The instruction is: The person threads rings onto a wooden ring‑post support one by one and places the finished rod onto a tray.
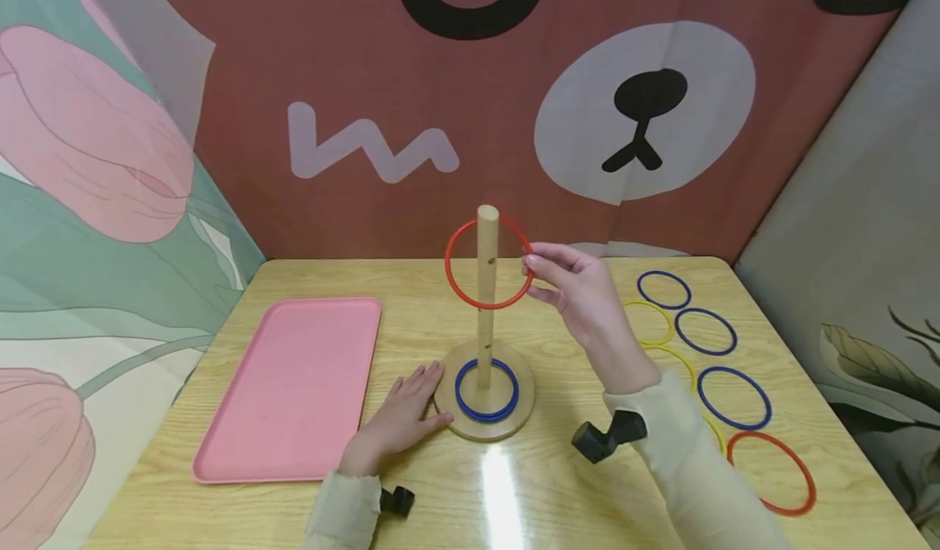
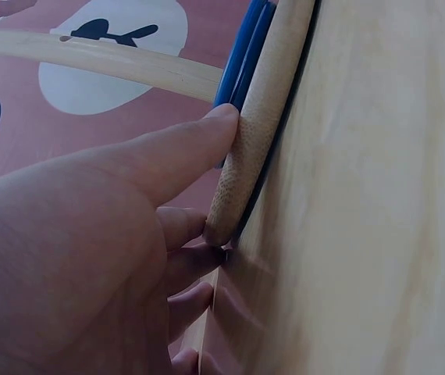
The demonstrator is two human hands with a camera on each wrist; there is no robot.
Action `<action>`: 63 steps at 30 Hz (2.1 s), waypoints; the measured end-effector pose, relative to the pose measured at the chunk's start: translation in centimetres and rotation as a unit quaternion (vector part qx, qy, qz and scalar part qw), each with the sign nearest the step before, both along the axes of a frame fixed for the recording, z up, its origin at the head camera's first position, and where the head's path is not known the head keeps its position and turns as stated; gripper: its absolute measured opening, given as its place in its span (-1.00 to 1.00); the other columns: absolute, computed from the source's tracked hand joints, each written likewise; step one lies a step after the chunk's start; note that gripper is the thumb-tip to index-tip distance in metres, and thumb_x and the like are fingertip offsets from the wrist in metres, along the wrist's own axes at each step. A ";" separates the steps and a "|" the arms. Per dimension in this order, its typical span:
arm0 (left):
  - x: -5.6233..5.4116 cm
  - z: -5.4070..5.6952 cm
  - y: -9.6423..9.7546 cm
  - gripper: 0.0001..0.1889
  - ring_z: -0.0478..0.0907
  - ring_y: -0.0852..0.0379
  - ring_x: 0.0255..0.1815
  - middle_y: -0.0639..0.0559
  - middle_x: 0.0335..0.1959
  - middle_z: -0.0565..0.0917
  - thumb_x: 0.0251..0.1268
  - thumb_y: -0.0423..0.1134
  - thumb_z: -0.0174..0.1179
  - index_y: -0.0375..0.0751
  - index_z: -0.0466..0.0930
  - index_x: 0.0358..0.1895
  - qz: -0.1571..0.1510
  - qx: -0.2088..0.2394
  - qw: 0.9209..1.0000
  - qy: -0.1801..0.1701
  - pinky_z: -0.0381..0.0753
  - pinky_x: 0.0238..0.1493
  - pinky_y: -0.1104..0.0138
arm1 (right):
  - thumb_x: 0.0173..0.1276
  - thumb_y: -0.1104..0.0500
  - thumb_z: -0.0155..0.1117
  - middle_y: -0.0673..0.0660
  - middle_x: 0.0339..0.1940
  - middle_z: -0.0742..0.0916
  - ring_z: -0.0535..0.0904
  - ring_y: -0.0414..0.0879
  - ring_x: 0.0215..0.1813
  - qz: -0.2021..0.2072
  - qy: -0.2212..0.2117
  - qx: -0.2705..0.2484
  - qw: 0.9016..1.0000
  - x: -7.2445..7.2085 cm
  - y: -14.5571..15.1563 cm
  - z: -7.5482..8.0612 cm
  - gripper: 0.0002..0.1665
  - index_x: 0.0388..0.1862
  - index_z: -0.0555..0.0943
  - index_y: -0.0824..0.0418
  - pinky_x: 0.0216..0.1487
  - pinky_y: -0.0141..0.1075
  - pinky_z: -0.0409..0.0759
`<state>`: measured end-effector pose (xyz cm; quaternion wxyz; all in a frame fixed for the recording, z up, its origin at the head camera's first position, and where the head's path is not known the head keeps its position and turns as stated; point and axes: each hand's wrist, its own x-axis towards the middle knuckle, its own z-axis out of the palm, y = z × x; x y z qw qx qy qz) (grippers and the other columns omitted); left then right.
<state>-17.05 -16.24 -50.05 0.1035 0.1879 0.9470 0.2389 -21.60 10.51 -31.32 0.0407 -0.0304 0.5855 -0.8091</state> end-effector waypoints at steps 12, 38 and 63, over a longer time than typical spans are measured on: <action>0.0 -0.1 -0.1 -0.16 -0.07 -0.13 0.60 -0.06 0.58 0.03 0.36 0.20 0.06 -0.16 -0.02 0.55 -0.001 -0.003 1.000 0.002 -0.13 0.56 -0.13 | 0.37 0.30 0.23 -0.11 -0.39 0.73 0.66 -0.29 -0.26 0.024 -0.050 0.056 0.997 0.4 -0.4 -5.2 -0.87 -0.22 0.69 0.13 -0.24 -0.39 0.72; -0.2 -0.4 -0.1 -0.15 -0.05 -0.14 0.60 -0.07 0.58 0.05 0.36 0.20 0.06 -0.15 -0.02 0.55 0.001 -0.001 1.000 0.000 -0.13 0.56 -0.14 | 0.29 0.40 0.27 0.10 -0.33 0.73 0.64 -0.24 -0.32 0.046 -0.085 0.217 0.971 0.3 -0.4 -15.2 -0.68 0.00 0.60 0.53 -0.28 -0.34 0.74; -0.1 -0.1 0.1 -0.16 0.00 -0.18 0.58 -0.14 0.56 0.11 0.34 0.13 0.13 -0.22 0.03 0.53 0.001 0.017 1.000 0.009 -0.09 0.54 -0.18 | 0.22 0.37 0.36 0.18 -0.33 0.76 0.63 -0.23 -0.48 0.020 -0.072 0.360 0.930 0.3 -0.7 -17.3 -0.79 -0.14 0.71 0.35 -0.37 -0.36 0.72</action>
